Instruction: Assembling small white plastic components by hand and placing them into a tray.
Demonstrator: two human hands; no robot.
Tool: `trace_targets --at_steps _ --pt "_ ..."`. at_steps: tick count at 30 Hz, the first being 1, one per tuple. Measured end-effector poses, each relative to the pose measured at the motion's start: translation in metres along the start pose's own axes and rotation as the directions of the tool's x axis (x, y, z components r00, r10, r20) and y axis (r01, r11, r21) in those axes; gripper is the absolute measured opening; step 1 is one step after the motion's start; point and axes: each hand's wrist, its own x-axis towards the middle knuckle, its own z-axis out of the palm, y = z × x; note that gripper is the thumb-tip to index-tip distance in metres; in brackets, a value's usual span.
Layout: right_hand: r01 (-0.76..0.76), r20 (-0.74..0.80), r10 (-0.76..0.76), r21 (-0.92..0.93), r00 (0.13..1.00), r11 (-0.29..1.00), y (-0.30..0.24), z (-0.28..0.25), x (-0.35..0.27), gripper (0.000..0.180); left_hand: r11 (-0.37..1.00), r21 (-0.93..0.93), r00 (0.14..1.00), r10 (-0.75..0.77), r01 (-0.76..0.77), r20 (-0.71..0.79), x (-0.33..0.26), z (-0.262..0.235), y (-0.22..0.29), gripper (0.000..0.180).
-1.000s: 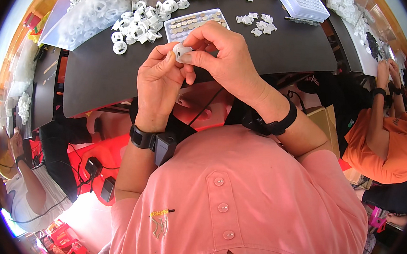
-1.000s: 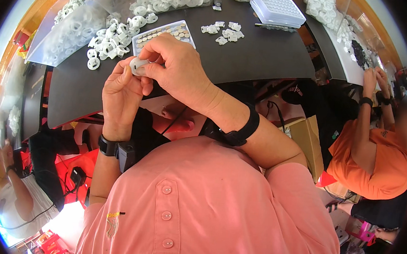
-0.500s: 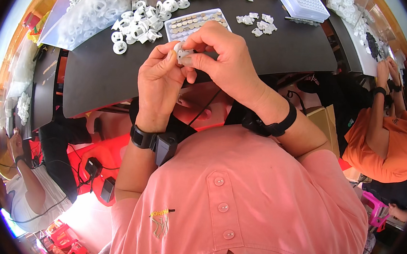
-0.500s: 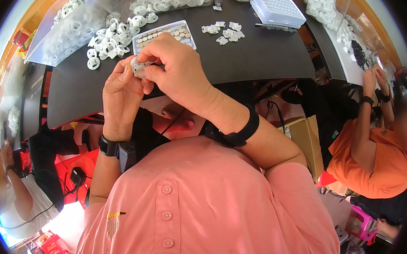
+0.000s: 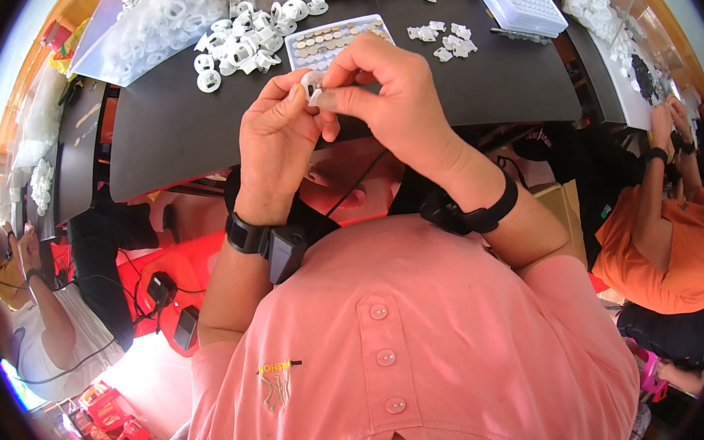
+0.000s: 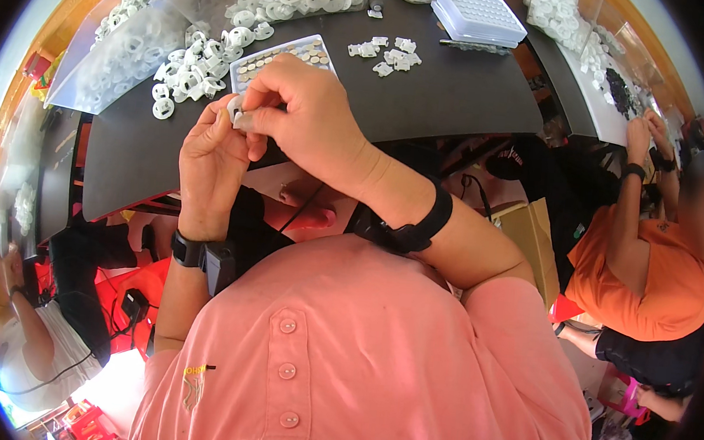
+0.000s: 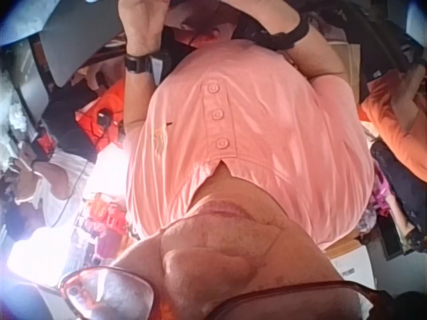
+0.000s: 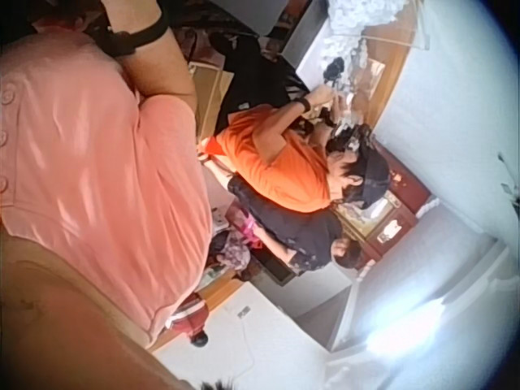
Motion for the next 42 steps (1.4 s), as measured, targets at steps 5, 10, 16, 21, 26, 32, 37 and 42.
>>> trace_targets --at_steps 5,10,16,21,26,32,37,42 --pt "-0.048 0.018 0.048 -0.021 0.999 0.999 -0.003 -0.016 0.019 0.011 0.999 0.025 0.996 -0.031 0.029 0.086 0.002 -0.005 0.0 0.034" --pt "-0.098 0.077 0.106 -0.102 0.991 0.99 -0.001 -0.014 0.023 0.01 0.999 -0.019 0.999 -0.028 0.028 0.025 0.002 0.002 0.001 0.027" --pt "-0.106 0.093 0.117 -0.117 0.989 0.987 -0.005 -0.015 0.023 0.011 1.0 -0.013 0.999 -0.027 0.027 0.037 0.002 0.001 0.002 0.027" --pt "-0.098 0.109 0.11 -0.112 0.988 0.989 -0.006 -0.018 0.026 0.01 1.0 -0.006 0.999 -0.021 0.022 0.041 0.002 0.001 0.001 0.027" --pt "-0.088 0.117 0.099 -0.099 0.988 0.991 -0.007 -0.017 0.026 0.011 0.999 -0.021 0.999 -0.027 0.028 0.033 0.001 0.002 0.002 0.028" --pt "-0.1 0.123 0.117 -0.139 0.986 0.985 -0.008 -0.014 0.024 0.011 1.0 -0.002 0.999 -0.03 0.03 0.032 0.0 0.003 0.003 0.028" --pt "-0.11 0.153 0.13 -0.136 0.98 0.985 -0.011 -0.015 0.024 0.013 0.999 0.015 0.999 -0.031 0.03 0.031 0.0 0.003 0.003 0.029" --pt "-0.093 0.163 0.115 -0.142 0.98 0.986 -0.009 -0.015 0.025 0.012 0.999 0.012 0.999 -0.036 0.036 0.031 0.0 0.004 0.003 0.03"
